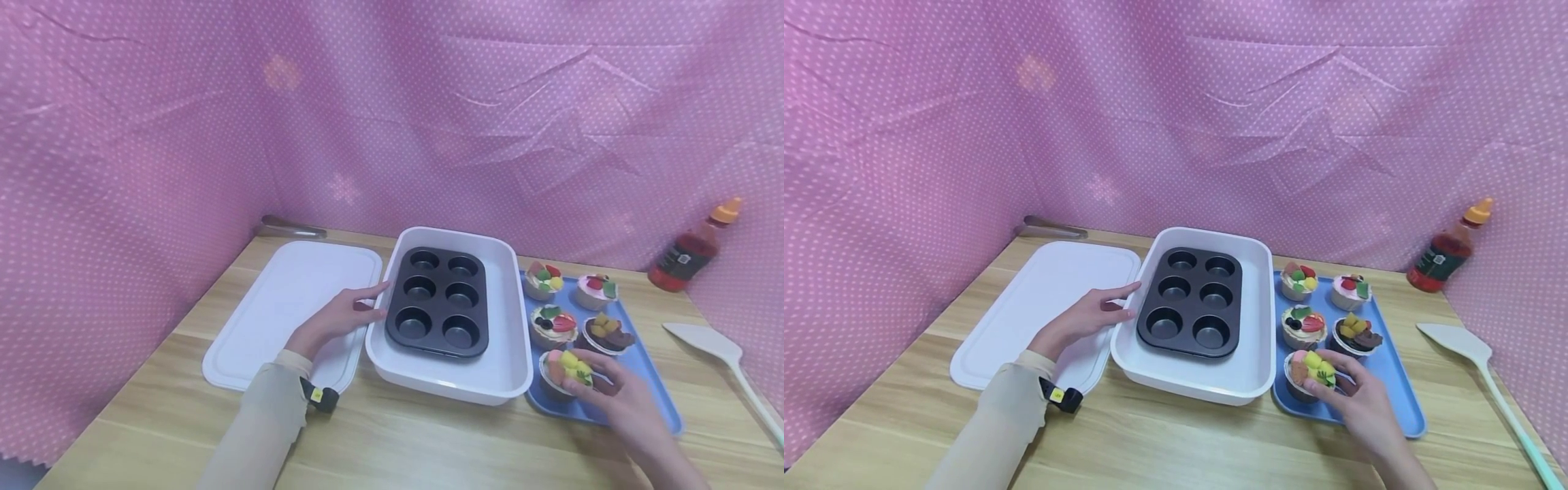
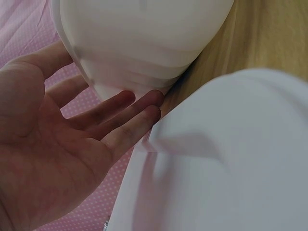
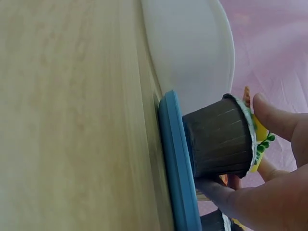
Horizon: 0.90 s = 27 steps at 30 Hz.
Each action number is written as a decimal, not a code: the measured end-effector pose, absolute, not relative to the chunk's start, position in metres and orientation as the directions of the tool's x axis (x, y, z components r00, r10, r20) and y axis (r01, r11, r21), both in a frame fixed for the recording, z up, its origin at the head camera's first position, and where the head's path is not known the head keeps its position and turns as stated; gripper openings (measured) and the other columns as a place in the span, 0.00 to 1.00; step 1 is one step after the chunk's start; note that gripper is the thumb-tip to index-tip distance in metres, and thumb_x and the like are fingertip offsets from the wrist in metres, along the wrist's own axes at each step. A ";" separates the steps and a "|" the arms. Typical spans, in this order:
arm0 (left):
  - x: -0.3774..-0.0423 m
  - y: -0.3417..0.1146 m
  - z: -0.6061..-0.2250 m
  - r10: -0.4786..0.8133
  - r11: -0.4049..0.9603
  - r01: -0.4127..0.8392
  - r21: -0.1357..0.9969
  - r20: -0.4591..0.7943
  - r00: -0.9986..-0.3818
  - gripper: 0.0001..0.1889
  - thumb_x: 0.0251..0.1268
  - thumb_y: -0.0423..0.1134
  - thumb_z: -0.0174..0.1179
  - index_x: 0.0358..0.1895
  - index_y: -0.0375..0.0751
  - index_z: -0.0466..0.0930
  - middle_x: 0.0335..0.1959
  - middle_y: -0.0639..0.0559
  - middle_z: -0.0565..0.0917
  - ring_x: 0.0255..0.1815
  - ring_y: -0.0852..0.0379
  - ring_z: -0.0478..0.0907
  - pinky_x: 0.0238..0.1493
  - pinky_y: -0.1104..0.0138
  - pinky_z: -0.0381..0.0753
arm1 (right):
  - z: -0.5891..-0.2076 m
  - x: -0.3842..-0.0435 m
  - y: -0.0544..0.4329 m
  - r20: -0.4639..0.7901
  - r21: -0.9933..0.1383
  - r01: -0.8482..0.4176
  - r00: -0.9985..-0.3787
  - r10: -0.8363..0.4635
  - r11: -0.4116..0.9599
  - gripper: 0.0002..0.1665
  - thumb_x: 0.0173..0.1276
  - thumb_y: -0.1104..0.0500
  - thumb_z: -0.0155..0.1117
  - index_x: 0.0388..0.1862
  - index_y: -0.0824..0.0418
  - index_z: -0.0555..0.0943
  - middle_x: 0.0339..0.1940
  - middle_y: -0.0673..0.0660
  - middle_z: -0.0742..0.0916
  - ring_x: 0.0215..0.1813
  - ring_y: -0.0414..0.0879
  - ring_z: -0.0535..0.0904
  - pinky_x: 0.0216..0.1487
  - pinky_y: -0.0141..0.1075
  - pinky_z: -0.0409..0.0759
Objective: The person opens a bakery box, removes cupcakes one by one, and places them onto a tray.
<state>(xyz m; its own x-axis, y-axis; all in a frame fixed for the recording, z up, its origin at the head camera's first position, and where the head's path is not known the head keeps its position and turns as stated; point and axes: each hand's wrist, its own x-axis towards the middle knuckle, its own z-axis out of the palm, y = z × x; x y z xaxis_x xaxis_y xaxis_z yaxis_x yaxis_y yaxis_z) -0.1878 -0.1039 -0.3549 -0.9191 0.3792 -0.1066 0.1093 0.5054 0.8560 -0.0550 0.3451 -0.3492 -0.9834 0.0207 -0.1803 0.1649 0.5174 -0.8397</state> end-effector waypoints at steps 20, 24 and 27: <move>-0.189 -0.100 -0.355 0.405 0.489 0.127 0.863 -0.095 -0.909 0.33 0.70 0.44 0.64 0.77 0.56 0.64 0.72 0.38 0.73 0.65 0.39 0.79 0.72 0.44 0.69 | -0.360 -0.056 0.346 -0.194 -0.809 0.205 -0.978 0.078 0.551 0.46 0.67 0.48 0.72 0.76 0.64 0.64 0.79 0.68 0.64 0.72 0.72 0.69 0.46 0.20 0.75; -0.188 -0.099 -0.354 0.398 0.495 0.122 0.860 -0.100 -0.912 0.33 0.70 0.44 0.64 0.77 0.56 0.64 0.71 0.38 0.74 0.65 0.39 0.79 0.72 0.44 0.69 | -0.359 -0.056 0.346 -0.207 -0.812 0.213 -0.976 0.072 0.543 0.47 0.66 0.49 0.72 0.77 0.63 0.63 0.78 0.68 0.64 0.72 0.74 0.67 0.48 0.23 0.79; -0.187 -0.099 -0.354 0.397 0.491 0.112 0.864 -0.107 -0.911 0.33 0.71 0.43 0.63 0.77 0.56 0.63 0.71 0.38 0.74 0.65 0.40 0.79 0.72 0.44 0.69 | -0.356 -0.055 0.346 -0.211 -0.813 0.215 -0.975 0.071 0.542 0.47 0.67 0.48 0.72 0.78 0.62 0.62 0.78 0.69 0.66 0.73 0.74 0.67 0.53 0.32 0.84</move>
<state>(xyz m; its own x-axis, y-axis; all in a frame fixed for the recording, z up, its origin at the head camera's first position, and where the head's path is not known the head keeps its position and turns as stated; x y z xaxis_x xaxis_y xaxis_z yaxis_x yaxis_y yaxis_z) -0.1870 -0.0993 -0.3542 -0.9113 0.3975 -0.1072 0.1123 0.4906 0.8641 -0.0552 0.3461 -0.3563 -0.9749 0.0708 -0.2109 0.2151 0.5416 -0.8126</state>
